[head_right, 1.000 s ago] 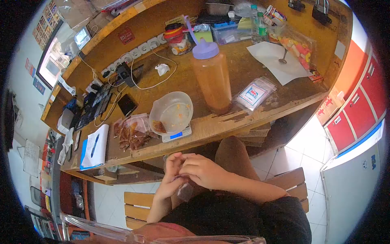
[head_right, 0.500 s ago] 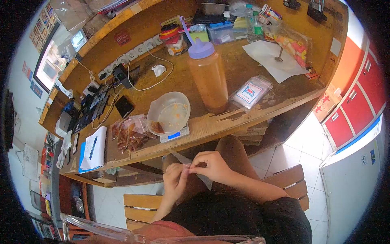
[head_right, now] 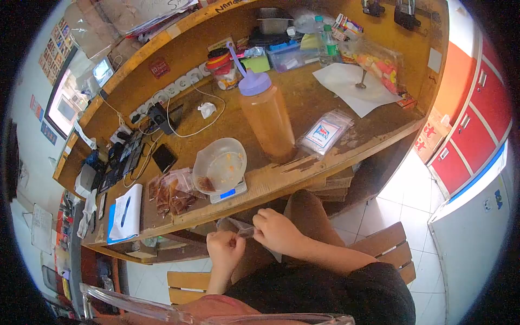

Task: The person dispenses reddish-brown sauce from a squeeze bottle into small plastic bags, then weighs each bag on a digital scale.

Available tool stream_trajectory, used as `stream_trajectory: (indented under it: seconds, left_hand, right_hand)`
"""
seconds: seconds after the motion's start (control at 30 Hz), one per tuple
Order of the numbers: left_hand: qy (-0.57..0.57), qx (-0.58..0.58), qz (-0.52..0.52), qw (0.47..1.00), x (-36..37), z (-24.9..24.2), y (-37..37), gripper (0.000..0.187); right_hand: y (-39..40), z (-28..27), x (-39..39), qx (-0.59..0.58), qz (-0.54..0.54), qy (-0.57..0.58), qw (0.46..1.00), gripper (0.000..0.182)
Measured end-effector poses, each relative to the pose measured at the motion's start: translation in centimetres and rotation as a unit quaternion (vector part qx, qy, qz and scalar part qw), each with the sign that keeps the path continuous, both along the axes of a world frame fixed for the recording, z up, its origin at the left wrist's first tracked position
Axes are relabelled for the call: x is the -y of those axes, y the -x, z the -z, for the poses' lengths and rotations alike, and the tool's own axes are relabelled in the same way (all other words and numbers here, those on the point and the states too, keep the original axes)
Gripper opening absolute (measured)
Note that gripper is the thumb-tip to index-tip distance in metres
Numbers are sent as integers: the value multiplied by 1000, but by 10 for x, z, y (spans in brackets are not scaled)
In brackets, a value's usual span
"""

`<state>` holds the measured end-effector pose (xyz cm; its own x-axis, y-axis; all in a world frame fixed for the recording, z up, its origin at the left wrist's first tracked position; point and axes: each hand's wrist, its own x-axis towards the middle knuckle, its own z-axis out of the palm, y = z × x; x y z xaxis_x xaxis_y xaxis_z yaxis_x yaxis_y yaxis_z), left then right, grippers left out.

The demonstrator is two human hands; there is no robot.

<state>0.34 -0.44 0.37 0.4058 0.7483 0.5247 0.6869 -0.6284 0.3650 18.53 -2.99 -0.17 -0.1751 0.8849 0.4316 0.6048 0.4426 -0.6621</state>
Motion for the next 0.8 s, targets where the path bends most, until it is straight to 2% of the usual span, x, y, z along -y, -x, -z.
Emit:
stream_trajectory:
  seconds: [0.1,0.17,0.2,0.27,0.33,0.37,0.43,0.47,0.53,0.6,0.63,0.67,0.7,0.73,0.77,0.8]
  left_hand:
    - [43,25,-5,999,3,7,-2,13]
    - [53,54,-2,997,5,9,-5,13]
    - [82,42,18,996,6,10,-6,11]
    - [110,35,38,993,7,10,-10,10]
    - [-10,74,124,989,5,3,-15,22]
    - [-13,77,124,989,5,-3,-17,22]
    - [-84,37,127,988,7,-23,-19,38]
    - [-85,37,127,988,5,-22,-18,38]
    - [-111,-36,137,984,-3,-13,-15,46]
    - [-71,6,141,987,-9,-5,-5,49]
    - [-29,49,146,988,-12,2,1,52]
    - [73,128,150,978,-15,16,8,58]
    - [74,132,151,977,-14,16,9,58]
    - [159,259,170,937,-13,16,8,60]
    - [240,379,187,874,-13,16,7,62]
    - [285,409,205,842,-14,13,7,69]
  right_hand:
    - [2,2,1,-18,-24,17,999,14]
    - [3,7,1,-13,-48,-119,992,24]
    - [3,10,0,-8,-71,-73,995,31]
    - [3,9,2,-11,-62,-59,996,30]
    - [-2,6,2,-13,-55,-45,997,29]
    - [-8,4,1,-6,-60,-43,997,28]
    - [-12,-2,-2,2,-66,-44,997,28]
    - [-11,-6,-1,-13,-88,-59,994,25]
    - [-10,-15,0,-27,-111,-73,991,22]
    - [-12,-27,-3,-50,-73,-159,983,14]
    - [-15,-35,-8,-82,14,-217,973,12]
    - [-27,-46,-19,-78,96,-301,945,15]
    - [-40,-45,-39,-127,178,-351,910,20]
    - [-56,-66,-48,-82,284,-376,878,41]
    - [-66,-76,-66,-96,316,-371,868,56]
    - [-74,-78,-85,-109,349,-363,857,71]
